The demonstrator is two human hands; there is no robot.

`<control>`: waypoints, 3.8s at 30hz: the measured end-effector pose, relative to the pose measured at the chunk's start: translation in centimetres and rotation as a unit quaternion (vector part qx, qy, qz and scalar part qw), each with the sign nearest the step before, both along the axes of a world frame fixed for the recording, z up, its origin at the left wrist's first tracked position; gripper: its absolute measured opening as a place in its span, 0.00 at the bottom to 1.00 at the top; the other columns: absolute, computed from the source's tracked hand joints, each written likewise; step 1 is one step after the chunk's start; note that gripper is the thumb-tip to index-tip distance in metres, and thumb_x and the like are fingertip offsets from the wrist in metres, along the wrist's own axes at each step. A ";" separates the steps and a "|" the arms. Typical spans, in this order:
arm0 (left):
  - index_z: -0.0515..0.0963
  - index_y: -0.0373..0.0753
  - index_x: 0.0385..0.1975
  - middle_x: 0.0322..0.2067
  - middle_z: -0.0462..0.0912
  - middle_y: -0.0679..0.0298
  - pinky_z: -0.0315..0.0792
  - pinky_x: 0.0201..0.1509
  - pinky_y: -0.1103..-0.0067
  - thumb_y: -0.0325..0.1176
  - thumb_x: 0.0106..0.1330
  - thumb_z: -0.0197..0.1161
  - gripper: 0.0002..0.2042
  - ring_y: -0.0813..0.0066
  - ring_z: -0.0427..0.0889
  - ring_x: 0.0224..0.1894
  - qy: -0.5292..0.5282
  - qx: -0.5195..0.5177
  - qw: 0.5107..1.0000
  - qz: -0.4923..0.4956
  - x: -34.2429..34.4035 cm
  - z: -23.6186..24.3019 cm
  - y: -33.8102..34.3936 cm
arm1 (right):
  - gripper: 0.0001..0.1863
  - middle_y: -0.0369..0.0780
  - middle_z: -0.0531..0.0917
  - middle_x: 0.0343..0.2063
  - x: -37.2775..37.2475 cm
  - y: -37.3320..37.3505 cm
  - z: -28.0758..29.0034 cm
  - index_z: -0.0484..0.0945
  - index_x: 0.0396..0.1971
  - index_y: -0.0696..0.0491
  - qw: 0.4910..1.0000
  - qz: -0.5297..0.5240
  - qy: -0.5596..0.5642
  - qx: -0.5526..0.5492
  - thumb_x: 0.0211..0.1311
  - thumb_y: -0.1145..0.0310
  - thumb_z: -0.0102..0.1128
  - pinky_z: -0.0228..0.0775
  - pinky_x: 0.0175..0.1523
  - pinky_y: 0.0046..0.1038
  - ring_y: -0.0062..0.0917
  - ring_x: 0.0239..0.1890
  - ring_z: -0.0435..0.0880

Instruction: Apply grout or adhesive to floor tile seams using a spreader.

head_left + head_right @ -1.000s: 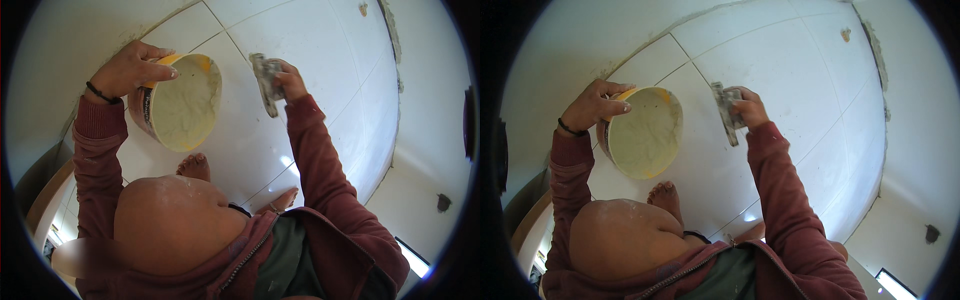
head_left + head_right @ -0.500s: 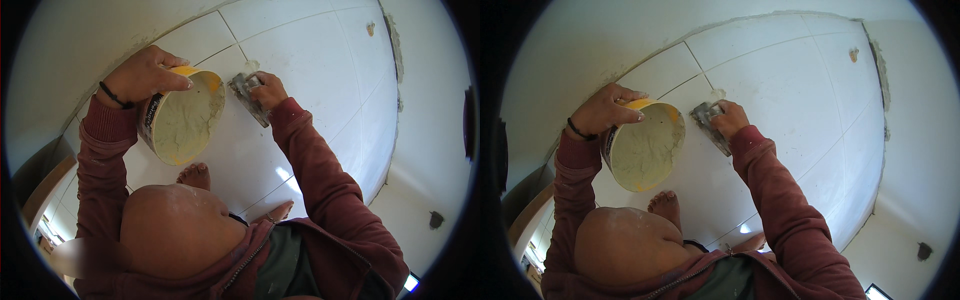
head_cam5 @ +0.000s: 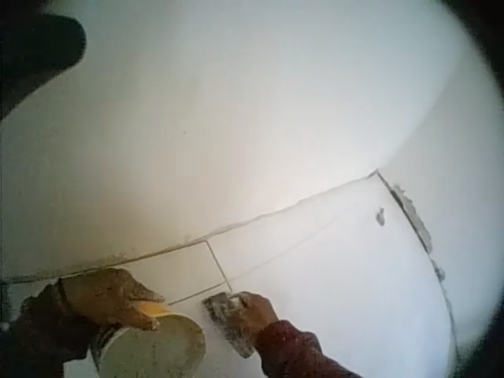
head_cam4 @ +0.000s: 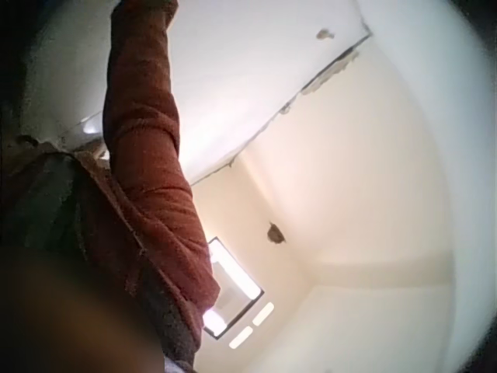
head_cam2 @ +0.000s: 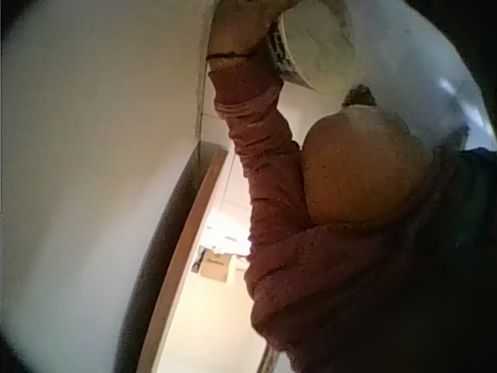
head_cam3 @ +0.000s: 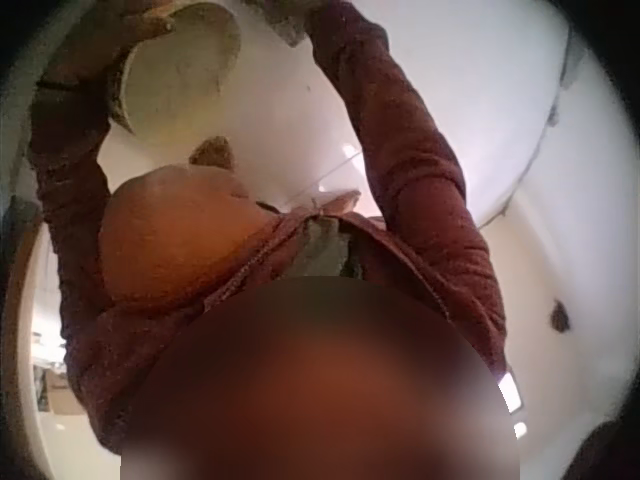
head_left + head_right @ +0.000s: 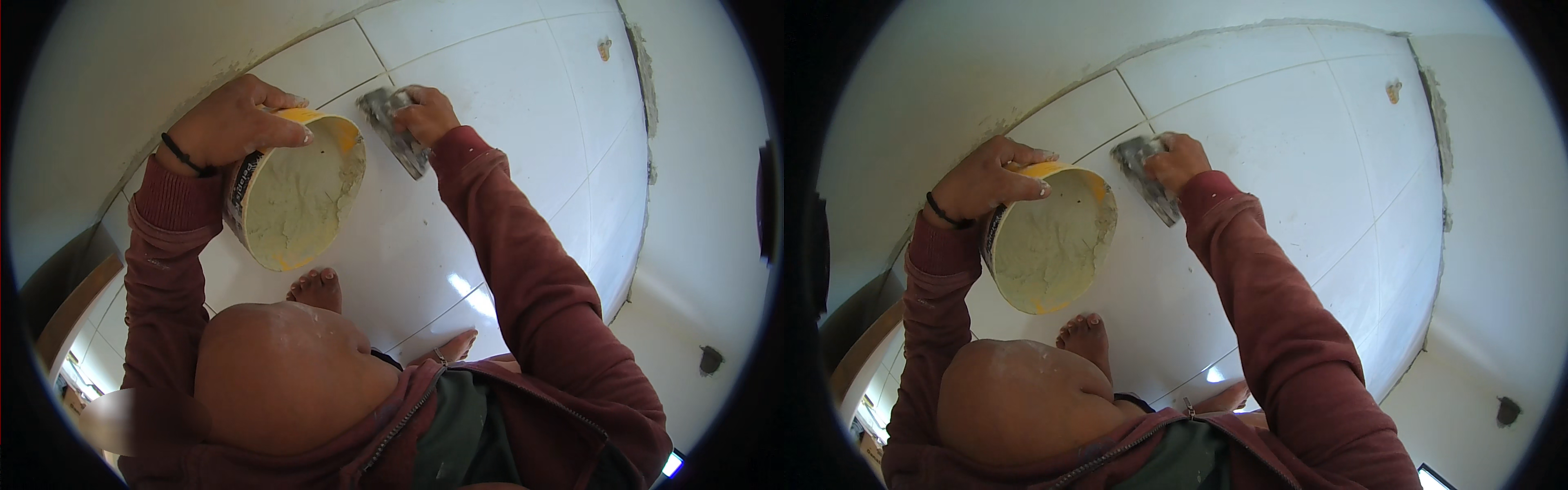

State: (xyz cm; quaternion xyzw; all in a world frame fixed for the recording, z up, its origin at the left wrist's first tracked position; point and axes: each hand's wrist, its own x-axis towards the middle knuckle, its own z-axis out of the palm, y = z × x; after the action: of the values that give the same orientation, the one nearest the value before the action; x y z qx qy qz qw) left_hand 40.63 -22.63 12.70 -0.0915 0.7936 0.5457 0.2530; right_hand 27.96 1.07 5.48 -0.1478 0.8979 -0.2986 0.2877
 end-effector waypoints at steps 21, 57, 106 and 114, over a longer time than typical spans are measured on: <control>0.77 0.35 0.40 0.22 0.80 0.59 0.71 0.31 0.81 0.42 0.46 0.60 0.22 0.77 0.77 0.24 0.035 -0.076 0.996 -0.002 0.1 0.0 -0.1 | 0.11 0.41 0.80 0.30 -5.5 -1.4 0.5 0.80 0.23 0.53 0.975 0.215 0.047 0.039 0.33 0.69 0.58 0.71 0.38 0.26 0.31 0.29 0.78; 0.74 0.26 0.40 0.28 0.79 0.58 0.70 0.36 0.83 0.35 0.47 0.57 0.22 0.77 0.76 0.28 0.023 -0.005 0.999 -0.035 -1.2 -0.3 0.6 | 0.14 0.46 0.80 0.27 -0.8 5.1 1.1 0.80 0.29 0.51 0.987 0.146 -0.043 0.042 0.38 0.74 0.49 0.68 0.39 0.31 0.39 0.32 0.77; 0.78 0.33 0.25 0.25 0.80 0.59 0.70 0.34 0.81 0.43 0.55 0.56 0.16 0.74 0.78 0.27 0.235 -0.107 0.963 0.083 1.5 -3.5 3.1 | 0.12 0.43 0.79 0.25 8.1 3.0 4.8 0.77 0.26 0.60 0.920 0.172 -0.351 -0.038 0.44 0.72 0.46 0.67 0.30 0.23 0.21 0.23 0.73; 0.77 0.36 0.32 0.24 0.80 0.57 0.70 0.33 0.81 0.41 0.54 0.56 0.14 0.66 0.78 0.27 0.172 -0.065 0.976 0.119 4.7 -2.1 1.6 | 0.17 0.43 0.80 0.28 2.3 6.6 6.1 0.76 0.33 0.62 0.788 -0.195 -0.451 -0.371 0.42 0.72 0.46 0.70 0.34 0.27 0.26 0.27 0.77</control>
State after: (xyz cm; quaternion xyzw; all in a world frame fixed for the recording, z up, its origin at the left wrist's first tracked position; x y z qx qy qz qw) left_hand 45.30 -20.99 10.65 -0.1057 0.8426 0.5265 0.0393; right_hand 30.25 7.64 11.58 0.0865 0.4956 -0.6913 0.5187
